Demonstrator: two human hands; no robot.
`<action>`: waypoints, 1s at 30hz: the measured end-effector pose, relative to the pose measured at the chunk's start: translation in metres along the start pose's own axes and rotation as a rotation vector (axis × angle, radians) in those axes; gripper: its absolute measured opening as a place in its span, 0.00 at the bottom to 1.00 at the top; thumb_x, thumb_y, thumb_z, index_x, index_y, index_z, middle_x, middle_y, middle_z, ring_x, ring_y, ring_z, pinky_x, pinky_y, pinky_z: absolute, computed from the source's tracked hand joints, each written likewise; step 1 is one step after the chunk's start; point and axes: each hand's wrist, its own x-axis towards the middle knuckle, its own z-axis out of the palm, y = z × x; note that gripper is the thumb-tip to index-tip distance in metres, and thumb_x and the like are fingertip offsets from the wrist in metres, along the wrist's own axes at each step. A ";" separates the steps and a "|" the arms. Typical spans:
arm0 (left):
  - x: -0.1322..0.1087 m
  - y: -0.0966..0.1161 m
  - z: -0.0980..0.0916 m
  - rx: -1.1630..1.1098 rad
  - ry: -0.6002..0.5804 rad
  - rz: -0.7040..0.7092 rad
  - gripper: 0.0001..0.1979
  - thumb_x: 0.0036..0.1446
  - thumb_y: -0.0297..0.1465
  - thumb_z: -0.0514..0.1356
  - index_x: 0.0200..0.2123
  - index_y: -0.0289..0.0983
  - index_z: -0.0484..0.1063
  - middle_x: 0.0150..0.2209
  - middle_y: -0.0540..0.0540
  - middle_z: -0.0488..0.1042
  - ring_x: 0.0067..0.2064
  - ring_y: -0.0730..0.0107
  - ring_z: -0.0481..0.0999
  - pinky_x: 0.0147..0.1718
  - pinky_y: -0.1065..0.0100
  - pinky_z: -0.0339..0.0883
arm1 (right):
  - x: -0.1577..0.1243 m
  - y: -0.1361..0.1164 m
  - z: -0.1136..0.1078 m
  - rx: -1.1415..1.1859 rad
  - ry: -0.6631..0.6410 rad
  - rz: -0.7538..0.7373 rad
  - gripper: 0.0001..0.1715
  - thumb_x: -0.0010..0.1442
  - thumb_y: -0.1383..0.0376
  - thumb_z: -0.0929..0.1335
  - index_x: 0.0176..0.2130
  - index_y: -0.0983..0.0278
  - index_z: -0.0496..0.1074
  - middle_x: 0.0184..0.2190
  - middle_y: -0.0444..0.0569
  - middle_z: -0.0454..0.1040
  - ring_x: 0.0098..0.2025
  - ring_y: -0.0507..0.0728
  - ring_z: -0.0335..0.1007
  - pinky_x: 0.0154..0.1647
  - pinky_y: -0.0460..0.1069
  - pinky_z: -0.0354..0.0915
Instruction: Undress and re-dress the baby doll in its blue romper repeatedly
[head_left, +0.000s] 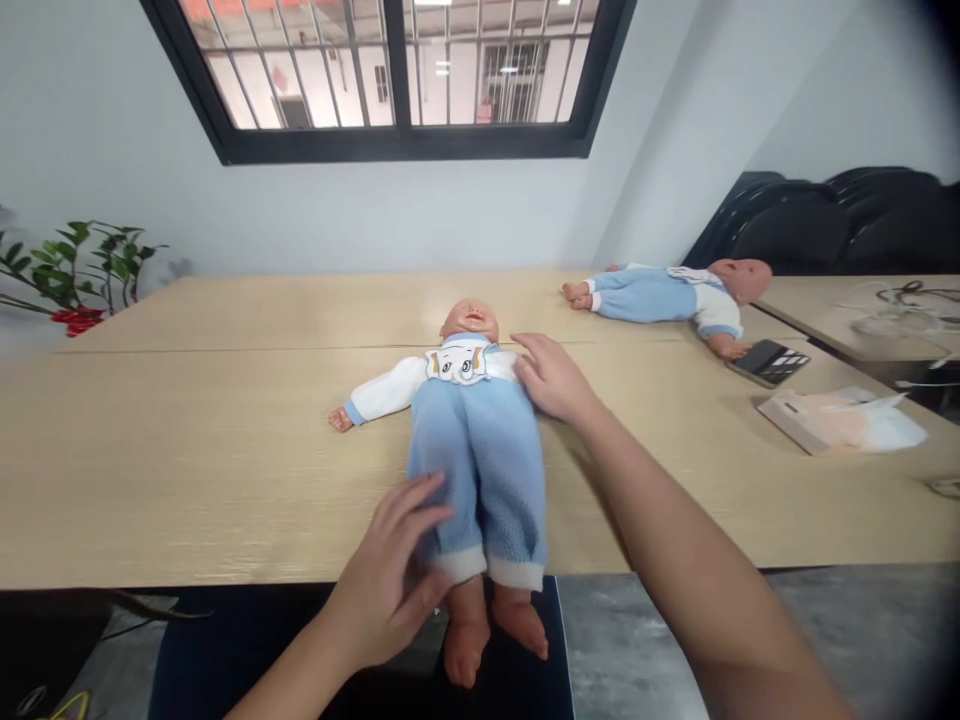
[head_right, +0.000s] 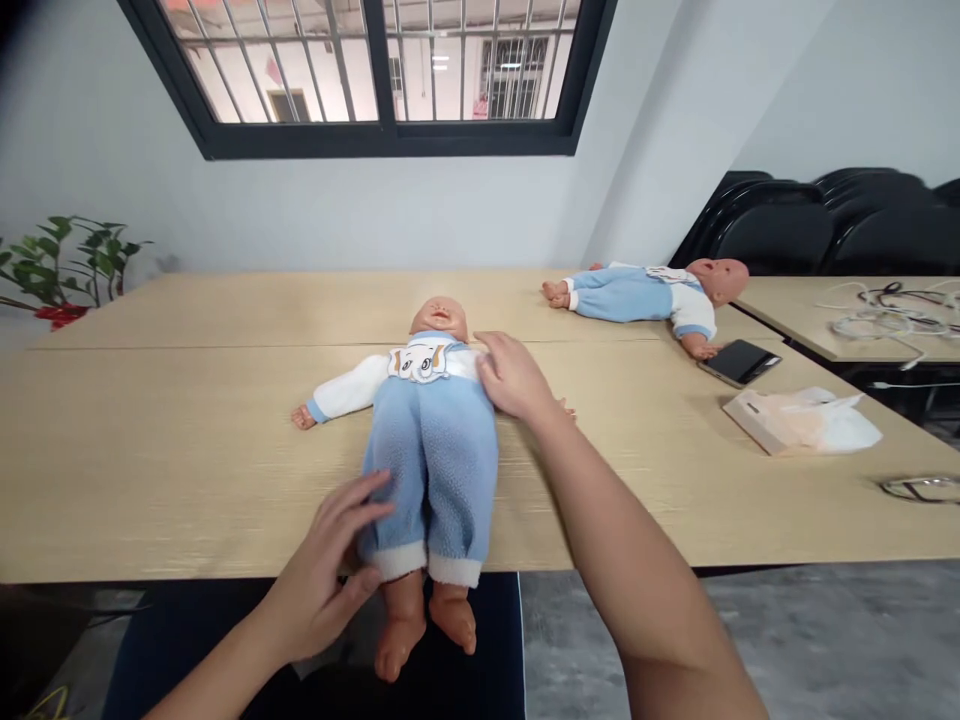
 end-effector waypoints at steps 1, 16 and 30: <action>0.008 -0.003 -0.003 -0.021 0.045 -0.028 0.27 0.69 0.40 0.59 0.68 0.50 0.59 0.74 0.40 0.59 0.74 0.47 0.59 0.69 0.40 0.64 | 0.000 -0.009 0.005 0.048 0.009 -0.077 0.30 0.71 0.60 0.63 0.68 0.62 0.67 0.67 0.59 0.69 0.69 0.69 0.62 0.72 0.67 0.56; 0.192 -0.107 -0.017 0.426 0.051 -0.141 0.25 0.73 0.43 0.48 0.64 0.37 0.69 0.60 0.37 0.78 0.62 0.48 0.74 0.71 0.42 0.51 | -0.002 0.002 0.023 0.127 -0.172 -0.293 0.42 0.54 0.73 0.68 0.66 0.54 0.69 0.73 0.54 0.62 0.75 0.68 0.56 0.73 0.69 0.56; 0.187 -0.125 -0.017 0.159 0.153 0.166 0.23 0.73 0.41 0.52 0.64 0.39 0.70 0.65 0.41 0.74 0.66 0.56 0.71 0.68 0.50 0.61 | -0.002 -0.006 0.023 0.161 -0.109 -0.324 0.28 0.50 0.75 0.65 0.50 0.57 0.74 0.61 0.54 0.75 0.68 0.67 0.66 0.68 0.69 0.62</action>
